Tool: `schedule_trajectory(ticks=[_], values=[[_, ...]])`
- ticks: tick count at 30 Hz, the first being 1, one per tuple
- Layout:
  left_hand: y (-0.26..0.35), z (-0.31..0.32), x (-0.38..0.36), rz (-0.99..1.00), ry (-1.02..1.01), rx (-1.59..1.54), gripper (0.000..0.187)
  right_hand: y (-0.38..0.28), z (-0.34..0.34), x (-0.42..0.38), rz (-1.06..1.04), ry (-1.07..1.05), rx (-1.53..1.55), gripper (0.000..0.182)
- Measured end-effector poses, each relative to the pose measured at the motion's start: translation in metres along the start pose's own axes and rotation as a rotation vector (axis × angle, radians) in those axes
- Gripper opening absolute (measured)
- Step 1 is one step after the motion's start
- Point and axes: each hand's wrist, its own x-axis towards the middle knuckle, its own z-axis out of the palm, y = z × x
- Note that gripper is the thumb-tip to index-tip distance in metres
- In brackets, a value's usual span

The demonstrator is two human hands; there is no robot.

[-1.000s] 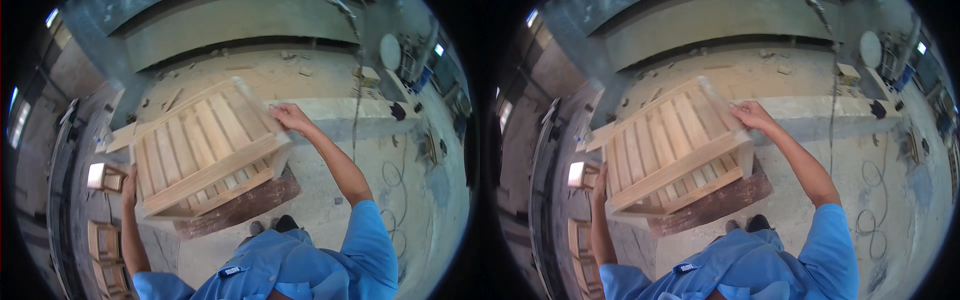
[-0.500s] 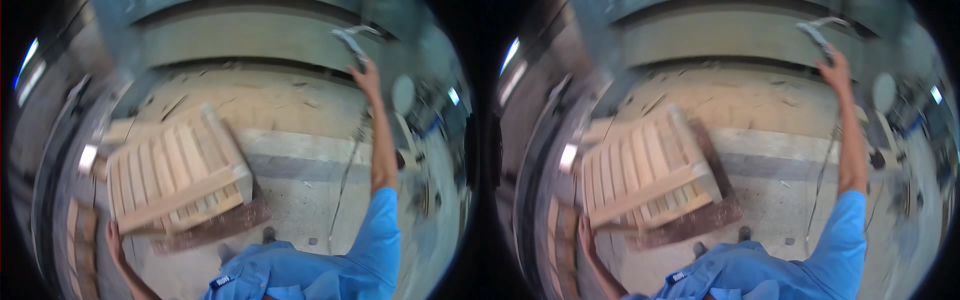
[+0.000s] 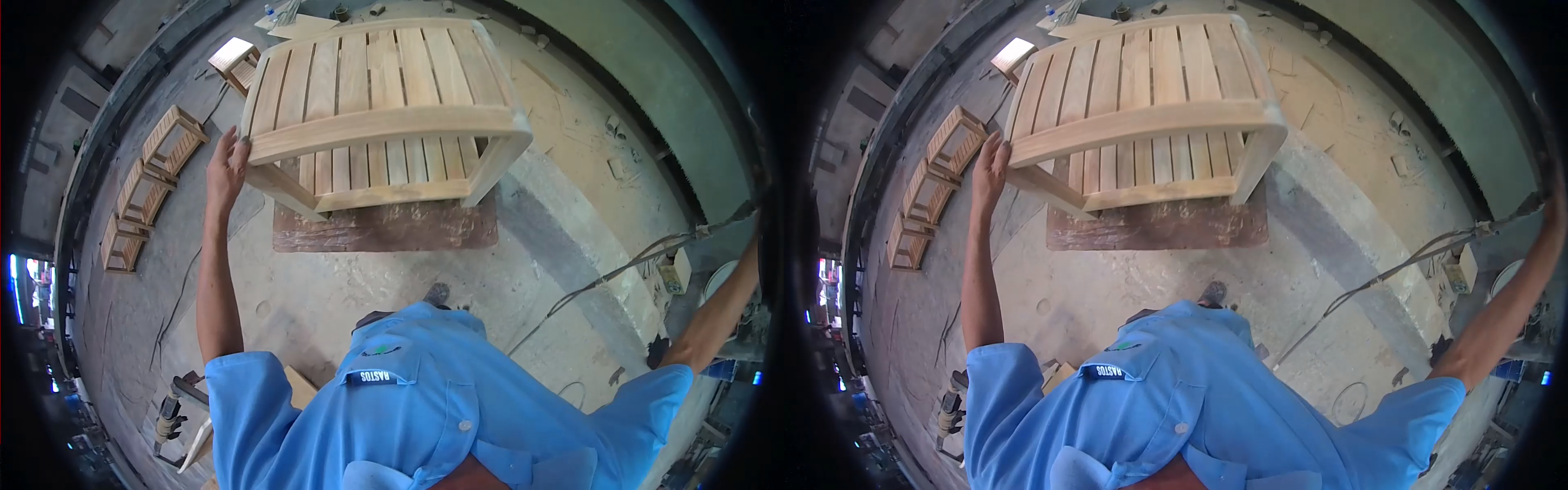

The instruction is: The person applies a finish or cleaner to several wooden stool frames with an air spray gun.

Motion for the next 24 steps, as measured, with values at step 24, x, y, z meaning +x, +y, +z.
schedule_trajectory(ticks=[24], values=[[0.055,-0.02,-0.007,0.304,-0.186,0.385,0.056,-0.37,0.195,-0.41,0.528,-0.931,0.627,0.05]])
